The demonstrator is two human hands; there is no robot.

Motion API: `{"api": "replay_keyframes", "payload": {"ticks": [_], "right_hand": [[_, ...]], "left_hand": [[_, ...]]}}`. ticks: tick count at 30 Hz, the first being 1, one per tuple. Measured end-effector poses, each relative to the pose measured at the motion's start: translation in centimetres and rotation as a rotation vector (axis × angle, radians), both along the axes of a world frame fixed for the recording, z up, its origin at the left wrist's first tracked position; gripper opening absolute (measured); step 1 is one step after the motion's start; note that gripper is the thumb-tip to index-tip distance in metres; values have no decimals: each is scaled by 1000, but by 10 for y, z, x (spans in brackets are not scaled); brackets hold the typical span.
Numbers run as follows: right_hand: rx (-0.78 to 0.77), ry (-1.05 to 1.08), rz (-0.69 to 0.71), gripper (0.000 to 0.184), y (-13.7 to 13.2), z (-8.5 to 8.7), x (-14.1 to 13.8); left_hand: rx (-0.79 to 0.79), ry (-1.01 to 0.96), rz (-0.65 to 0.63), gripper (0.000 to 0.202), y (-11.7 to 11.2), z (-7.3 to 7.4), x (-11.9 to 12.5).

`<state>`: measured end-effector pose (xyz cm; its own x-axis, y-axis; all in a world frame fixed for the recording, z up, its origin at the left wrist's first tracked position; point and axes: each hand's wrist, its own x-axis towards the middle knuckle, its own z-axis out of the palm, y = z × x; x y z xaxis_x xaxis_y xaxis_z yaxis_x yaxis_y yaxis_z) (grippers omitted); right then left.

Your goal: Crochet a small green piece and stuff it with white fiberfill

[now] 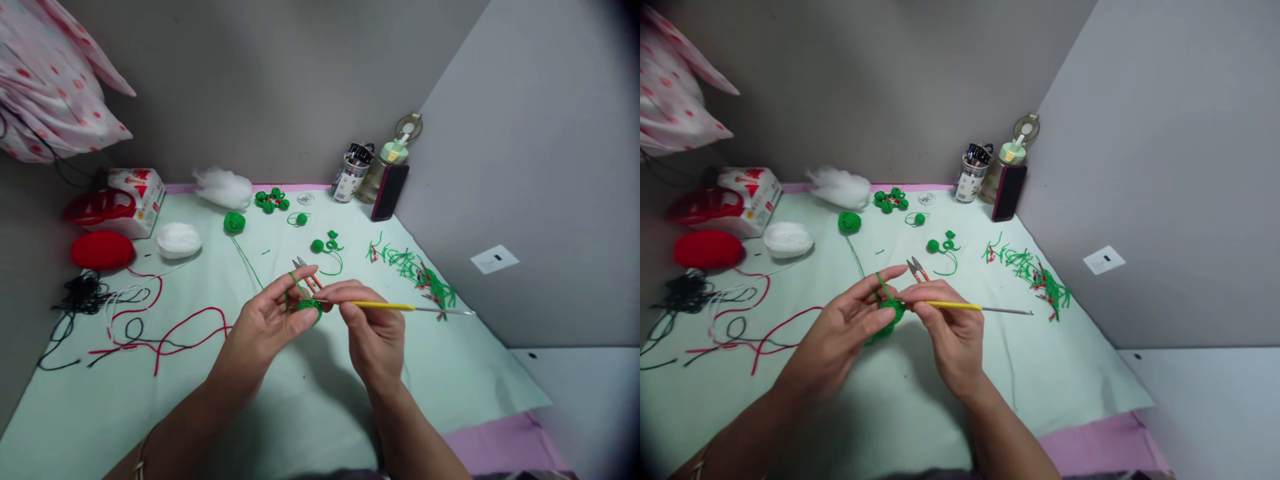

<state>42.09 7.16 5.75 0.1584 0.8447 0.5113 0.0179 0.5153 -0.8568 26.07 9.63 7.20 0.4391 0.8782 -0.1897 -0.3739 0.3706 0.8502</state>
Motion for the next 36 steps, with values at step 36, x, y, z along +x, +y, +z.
{"api": "replay_keyframes", "payload": {"ticks": [36], "right_hand": [[-62, 74, 58, 19, -1, 3, 7]], "left_hand": [[125, 157, 49, 37, 1, 0, -3]]}}
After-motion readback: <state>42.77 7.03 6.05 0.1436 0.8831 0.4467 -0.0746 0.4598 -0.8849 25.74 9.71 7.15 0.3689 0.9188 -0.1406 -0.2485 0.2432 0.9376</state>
